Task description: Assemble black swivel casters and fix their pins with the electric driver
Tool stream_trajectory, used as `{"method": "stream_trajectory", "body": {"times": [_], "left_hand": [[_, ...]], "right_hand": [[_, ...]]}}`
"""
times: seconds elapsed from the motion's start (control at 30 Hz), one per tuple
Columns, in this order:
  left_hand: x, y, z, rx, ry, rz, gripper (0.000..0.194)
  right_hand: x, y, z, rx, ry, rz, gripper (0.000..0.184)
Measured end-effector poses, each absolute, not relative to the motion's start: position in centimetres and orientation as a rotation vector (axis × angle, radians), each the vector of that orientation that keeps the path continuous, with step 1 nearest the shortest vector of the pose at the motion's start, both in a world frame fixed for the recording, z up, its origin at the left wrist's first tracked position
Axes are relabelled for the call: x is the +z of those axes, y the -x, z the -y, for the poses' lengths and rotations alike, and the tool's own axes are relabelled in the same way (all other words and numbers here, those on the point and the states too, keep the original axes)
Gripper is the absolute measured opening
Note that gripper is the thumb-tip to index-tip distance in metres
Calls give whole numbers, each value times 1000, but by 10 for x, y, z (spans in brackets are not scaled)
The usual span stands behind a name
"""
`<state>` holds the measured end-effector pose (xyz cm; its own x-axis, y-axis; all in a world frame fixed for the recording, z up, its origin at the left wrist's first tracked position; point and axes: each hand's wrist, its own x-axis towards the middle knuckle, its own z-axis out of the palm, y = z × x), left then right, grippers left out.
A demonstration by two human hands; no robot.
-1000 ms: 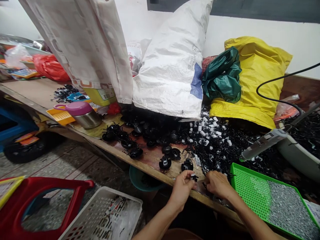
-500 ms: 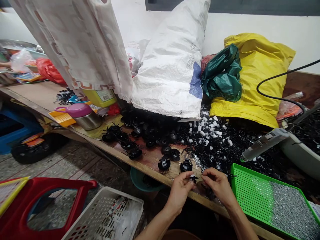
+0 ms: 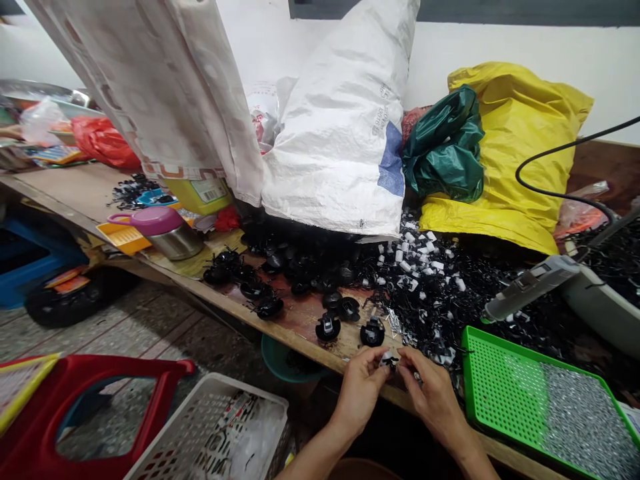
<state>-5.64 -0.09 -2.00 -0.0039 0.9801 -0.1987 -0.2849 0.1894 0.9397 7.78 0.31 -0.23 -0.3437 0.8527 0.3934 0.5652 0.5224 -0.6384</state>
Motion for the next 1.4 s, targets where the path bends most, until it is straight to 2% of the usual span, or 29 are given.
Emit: {"method": "stream_trajectory", "body": {"times": [0.8, 0.97, 1.27, 1.4], "left_hand": [[-12, 62, 6, 1211, -971, -1111, 16], [-11, 63, 7, 1220, -895, -1025, 19], [-9, 65, 11, 1145, -947, -977, 17], [-7, 63, 12, 1125, -961, -1020, 16]], "right_hand": [[-10, -77, 5, 302, 1132, 2063, 15], [-7, -78, 6, 451, 1143, 1997, 14], [-9, -79, 5, 1013, 1229, 1643, 14], [-11, -74, 9, 1018, 1265, 1565, 15]]}}
